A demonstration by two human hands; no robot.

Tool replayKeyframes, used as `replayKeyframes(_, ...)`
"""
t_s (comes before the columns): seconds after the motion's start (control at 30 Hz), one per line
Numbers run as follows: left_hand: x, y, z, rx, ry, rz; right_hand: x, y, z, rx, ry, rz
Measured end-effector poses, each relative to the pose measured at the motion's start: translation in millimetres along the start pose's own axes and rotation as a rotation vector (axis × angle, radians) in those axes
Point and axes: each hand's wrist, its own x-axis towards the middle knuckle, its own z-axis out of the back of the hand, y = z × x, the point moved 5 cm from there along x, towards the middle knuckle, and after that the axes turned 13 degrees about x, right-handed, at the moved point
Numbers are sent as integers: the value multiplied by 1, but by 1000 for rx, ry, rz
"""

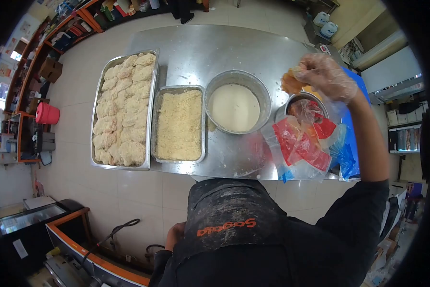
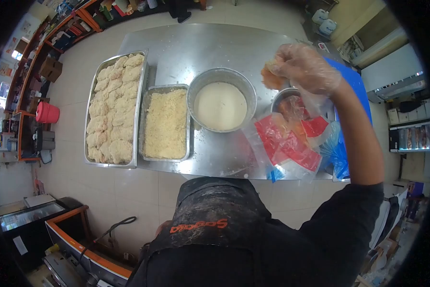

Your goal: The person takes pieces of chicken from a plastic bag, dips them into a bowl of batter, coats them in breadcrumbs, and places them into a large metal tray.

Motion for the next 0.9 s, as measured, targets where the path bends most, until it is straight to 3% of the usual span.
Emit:
replayKeyframes(0.1,11,9,41,-84,71,107,61,-31,-46,-227,-84,19)
replayKeyframes(0.17,30,43,67,-176,192,400,95,-58,-87,-254,-96,113)
replayKeyframes(0.2,48,86,78,-213,311,711,107,-65,-107,-264,-108,162)
replayKeyframes(0.33,56,101,139,-232,176,641,105,-98,-193,-433,-8,452)
replayKeyframes(0.4,54,109,154,-210,203,643,92,-113,-240,-484,186,324)
replayKeyframes(0.47,56,115,166,-178,235,658,86,-99,-256,-458,219,33)
replayKeyframes(0.57,50,127,168,-139,284,701,88,-78,-256,-391,282,-155)
replayKeyframes(0.63,44,138,167,-135,300,706,91,-86,-253,-349,316,-126)
replayKeyframes(0.73,38,152,165,-146,297,732,107,-105,-234,-564,160,157)
replayKeyframes(0.83,37,166,164,-152,293,735,106,-49,-201,-250,-18,-94)
replayKeyframes(0.9,36,160,168,-152,285,719,106,-49,-187,-63,-139,-126)
